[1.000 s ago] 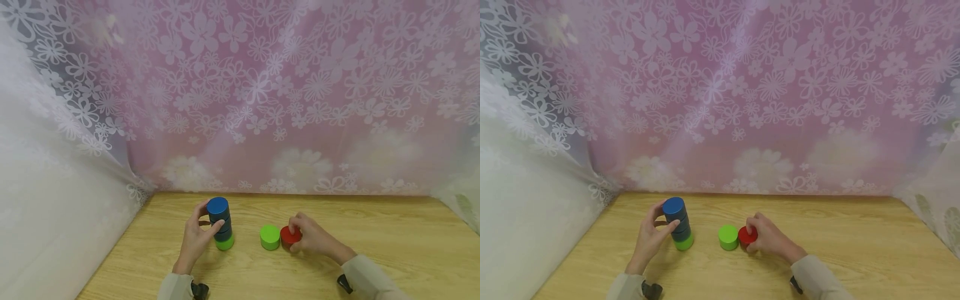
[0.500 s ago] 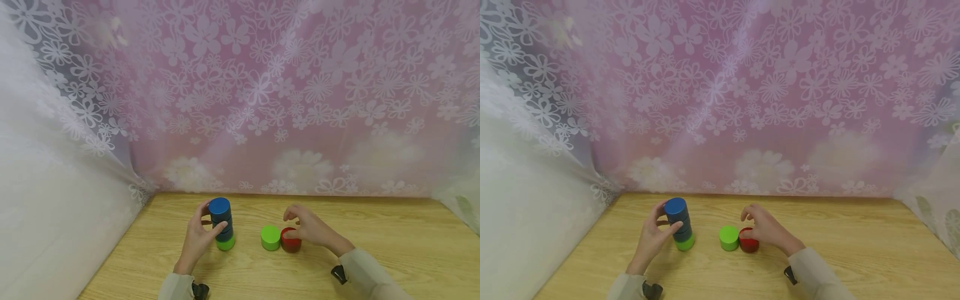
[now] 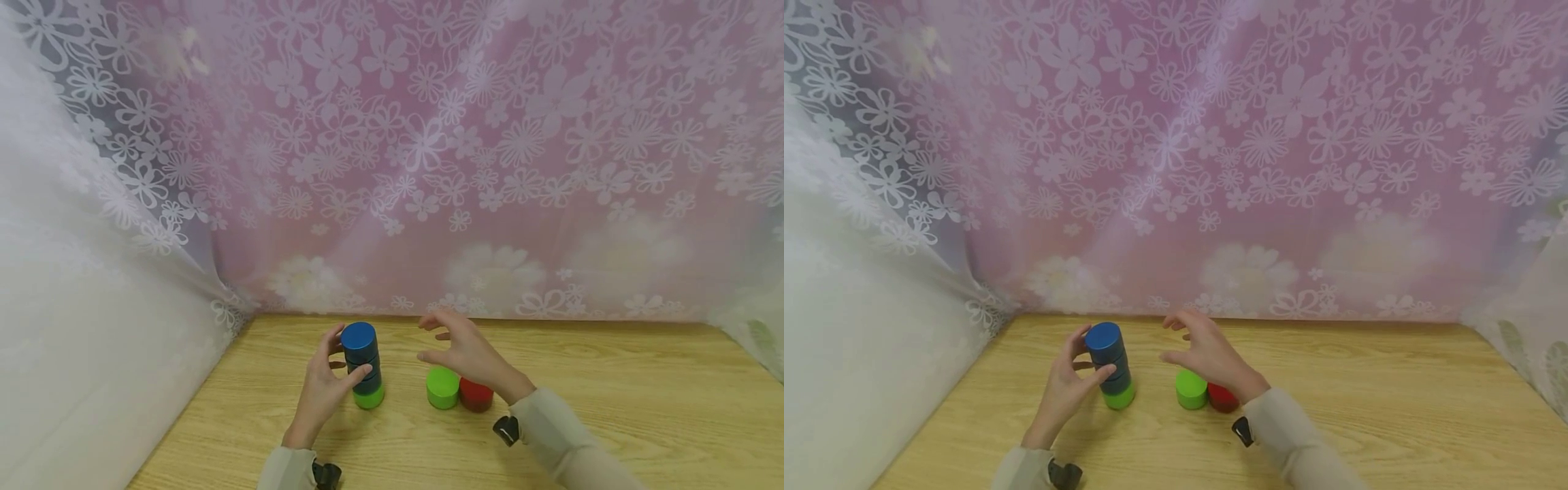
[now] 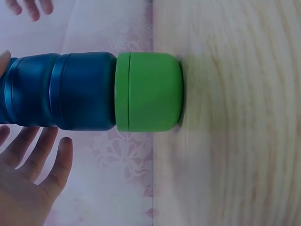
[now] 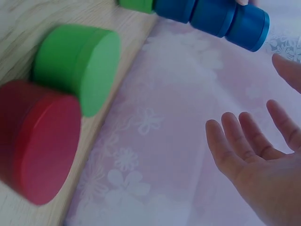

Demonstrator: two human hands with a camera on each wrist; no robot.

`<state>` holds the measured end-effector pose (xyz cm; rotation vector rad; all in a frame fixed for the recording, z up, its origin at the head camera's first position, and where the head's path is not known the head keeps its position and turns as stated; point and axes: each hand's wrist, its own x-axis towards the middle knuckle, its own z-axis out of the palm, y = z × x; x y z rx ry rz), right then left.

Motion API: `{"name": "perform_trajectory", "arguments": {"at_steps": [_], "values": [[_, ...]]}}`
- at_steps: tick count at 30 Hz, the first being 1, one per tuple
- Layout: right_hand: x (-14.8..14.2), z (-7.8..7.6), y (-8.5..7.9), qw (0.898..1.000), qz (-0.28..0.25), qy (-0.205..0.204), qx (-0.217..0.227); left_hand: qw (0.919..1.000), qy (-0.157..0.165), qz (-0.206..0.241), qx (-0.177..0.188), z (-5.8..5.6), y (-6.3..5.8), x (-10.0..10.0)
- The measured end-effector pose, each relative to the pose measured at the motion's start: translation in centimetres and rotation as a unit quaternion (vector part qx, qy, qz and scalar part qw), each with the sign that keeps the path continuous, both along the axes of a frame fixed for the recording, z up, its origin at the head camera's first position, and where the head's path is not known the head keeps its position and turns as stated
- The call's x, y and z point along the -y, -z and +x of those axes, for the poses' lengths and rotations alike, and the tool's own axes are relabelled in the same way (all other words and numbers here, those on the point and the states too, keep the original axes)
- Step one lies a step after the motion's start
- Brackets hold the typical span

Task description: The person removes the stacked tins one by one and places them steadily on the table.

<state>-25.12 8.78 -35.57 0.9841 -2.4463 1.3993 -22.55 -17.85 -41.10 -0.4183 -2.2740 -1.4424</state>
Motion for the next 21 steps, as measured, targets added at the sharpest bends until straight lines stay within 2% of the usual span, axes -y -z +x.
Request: {"name": "perform_trajectory", "arguments": {"at_steps": [14, 21], "values": [[2.8, -0.2, -0.6, 0.999, -0.032, -0.023, -0.002, 0.9991, 0.008, -0.009, 0.039, -0.2, 1.3, 0.1], [4.2, -0.4, -0.7, 0.998, -0.037, -0.043, 0.005, 0.9985, 0.016, -0.014, 0.050, -0.3, 1.4, 0.1]]}}
